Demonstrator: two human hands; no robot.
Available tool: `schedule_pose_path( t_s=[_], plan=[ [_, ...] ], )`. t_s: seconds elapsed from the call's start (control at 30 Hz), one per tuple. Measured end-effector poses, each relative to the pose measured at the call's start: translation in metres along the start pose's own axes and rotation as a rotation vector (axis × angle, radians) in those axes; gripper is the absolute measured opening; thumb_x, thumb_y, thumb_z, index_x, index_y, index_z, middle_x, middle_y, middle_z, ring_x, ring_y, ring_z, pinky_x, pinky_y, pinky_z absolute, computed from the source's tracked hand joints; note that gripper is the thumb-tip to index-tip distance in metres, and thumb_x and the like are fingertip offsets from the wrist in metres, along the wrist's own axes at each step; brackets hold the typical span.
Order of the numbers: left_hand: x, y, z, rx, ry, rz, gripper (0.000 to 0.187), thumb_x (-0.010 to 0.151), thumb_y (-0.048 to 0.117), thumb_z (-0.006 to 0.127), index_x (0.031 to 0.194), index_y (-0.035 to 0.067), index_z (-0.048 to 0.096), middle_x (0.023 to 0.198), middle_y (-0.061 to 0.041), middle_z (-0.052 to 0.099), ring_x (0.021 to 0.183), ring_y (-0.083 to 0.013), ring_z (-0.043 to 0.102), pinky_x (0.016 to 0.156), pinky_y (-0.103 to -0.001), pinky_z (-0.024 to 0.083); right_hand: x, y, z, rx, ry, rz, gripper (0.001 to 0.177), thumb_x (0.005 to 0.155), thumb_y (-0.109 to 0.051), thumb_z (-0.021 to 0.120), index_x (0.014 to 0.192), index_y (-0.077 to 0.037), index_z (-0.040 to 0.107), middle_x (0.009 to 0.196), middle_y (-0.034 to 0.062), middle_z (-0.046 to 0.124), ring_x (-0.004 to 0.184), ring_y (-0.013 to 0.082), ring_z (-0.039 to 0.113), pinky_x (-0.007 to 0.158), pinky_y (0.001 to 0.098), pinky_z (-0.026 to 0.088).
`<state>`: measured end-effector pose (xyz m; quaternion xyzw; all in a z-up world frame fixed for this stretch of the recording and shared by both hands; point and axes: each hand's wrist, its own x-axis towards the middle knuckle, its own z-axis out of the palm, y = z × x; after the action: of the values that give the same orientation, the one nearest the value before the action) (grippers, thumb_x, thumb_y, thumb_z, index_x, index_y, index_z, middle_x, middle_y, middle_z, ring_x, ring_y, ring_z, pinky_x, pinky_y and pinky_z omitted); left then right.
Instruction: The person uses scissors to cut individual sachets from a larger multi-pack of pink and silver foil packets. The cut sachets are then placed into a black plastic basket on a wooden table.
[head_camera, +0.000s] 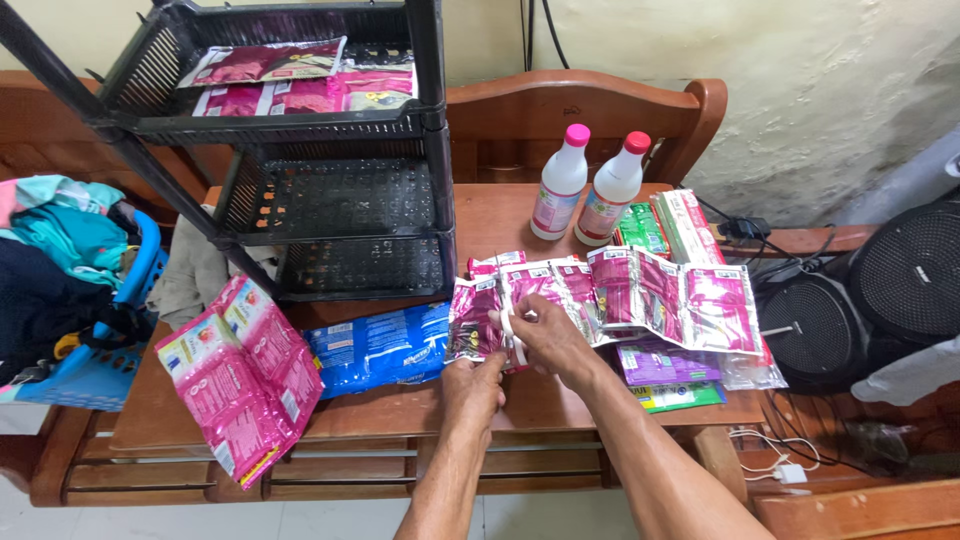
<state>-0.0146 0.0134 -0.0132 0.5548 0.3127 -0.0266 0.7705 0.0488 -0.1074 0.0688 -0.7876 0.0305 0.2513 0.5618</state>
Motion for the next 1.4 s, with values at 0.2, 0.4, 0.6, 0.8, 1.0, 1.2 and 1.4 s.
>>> schedule_pose_path(
  t_s=[0.2, 0.4, 0.6, 0.8, 1.0, 1.2, 1.4],
  plan=[
    [-0.003, 0.004, -0.003, -0.001, -0.001, -0.011, 0.023, 0.085, 0.018, 0.076, 0.075, 0.001, 0.065, 0.058, -0.004, 0.058, 0.04, -0.0117, 0.049, 0.036, -0.028, 0.034, 0.001, 0.001, -0.001, -0.004, -0.021, -0.012, 0.044, 0.085, -0.05, 0.075, 0.09, -0.009, 0.06, 0.054, 0.001, 0.054, 0.037, 0.0095, 0.041, 0.032, 0.0271, 0.026],
    [-0.004, 0.006, -0.003, -0.004, 0.005, -0.029, 0.025, 0.085, 0.02, 0.077, 0.075, 0.001, 0.064, 0.058, -0.004, 0.057, 0.04, -0.0117, 0.049, 0.036, -0.028, 0.033, 0.007, 0.009, -0.001, -0.081, -0.005, -0.055, 0.043, 0.087, -0.049, 0.076, 0.091, -0.008, 0.062, 0.056, -0.0003, 0.057, 0.04, 0.0064, 0.045, 0.035, 0.0248, 0.03],
    [-0.007, 0.007, -0.004, 0.007, 0.002, -0.02, 0.023, 0.085, 0.019, 0.077, 0.076, 0.002, 0.065, 0.059, -0.003, 0.058, 0.041, -0.011, 0.049, 0.037, -0.028, 0.033, 0.013, 0.007, 0.0, 0.019, -0.024, 0.011, 0.04, 0.086, -0.047, 0.075, 0.089, -0.01, 0.061, 0.053, 0.0017, 0.056, 0.035, 0.0084, 0.042, 0.03, 0.0256, 0.025],
    [-0.009, 0.009, -0.004, -0.013, -0.01, -0.011, 0.022, 0.085, 0.017, 0.077, 0.075, 0.001, 0.066, 0.058, -0.002, 0.057, 0.041, -0.0112, 0.047, 0.037, -0.028, 0.033, 0.02, 0.003, -0.001, 0.036, -0.031, -0.011, 0.04, 0.088, -0.045, 0.076, 0.087, -0.008, 0.06, 0.056, 0.0005, 0.058, 0.04, 0.0078, 0.05, 0.033, 0.0233, 0.03],
    [-0.013, 0.013, -0.007, -0.01, -0.005, -0.02, 0.024, 0.087, 0.017, 0.077, 0.074, 0.001, 0.064, 0.057, -0.003, 0.056, 0.04, -0.0111, 0.047, 0.037, -0.027, 0.033, 0.021, 0.006, 0.0, 0.003, -0.043, -0.014, 0.036, 0.087, -0.04, 0.077, 0.088, -0.008, 0.06, 0.058, 0.0009, 0.061, 0.045, 0.0088, 0.055, 0.036, 0.024, 0.035],
    [-0.02, 0.015, -0.007, 0.013, 0.01, -0.042, 0.019, 0.087, 0.016, 0.076, 0.08, 0.0, 0.067, 0.059, -0.002, 0.057, 0.039, -0.0102, 0.047, 0.035, -0.026, 0.032, 0.016, 0.002, 0.001, -0.01, -0.052, -0.007, 0.033, 0.09, -0.035, 0.076, 0.09, -0.006, 0.06, 0.059, 0.0031, 0.063, 0.044, 0.0093, 0.05, 0.036, 0.0254, 0.031],
    [-0.023, 0.009, -0.009, -0.009, 0.008, -0.085, 0.021, 0.087, 0.022, 0.075, 0.086, 0.002, 0.068, 0.064, -0.003, 0.058, 0.04, -0.0094, 0.048, 0.034, -0.024, 0.031, -0.006, -0.003, -0.016, -0.228, -0.021, 0.024, 0.027, 0.09, -0.026, 0.072, 0.106, -0.007, 0.061, 0.071, 0.009, 0.068, 0.05, 0.0182, 0.057, 0.041, 0.0316, 0.04]
  ],
)
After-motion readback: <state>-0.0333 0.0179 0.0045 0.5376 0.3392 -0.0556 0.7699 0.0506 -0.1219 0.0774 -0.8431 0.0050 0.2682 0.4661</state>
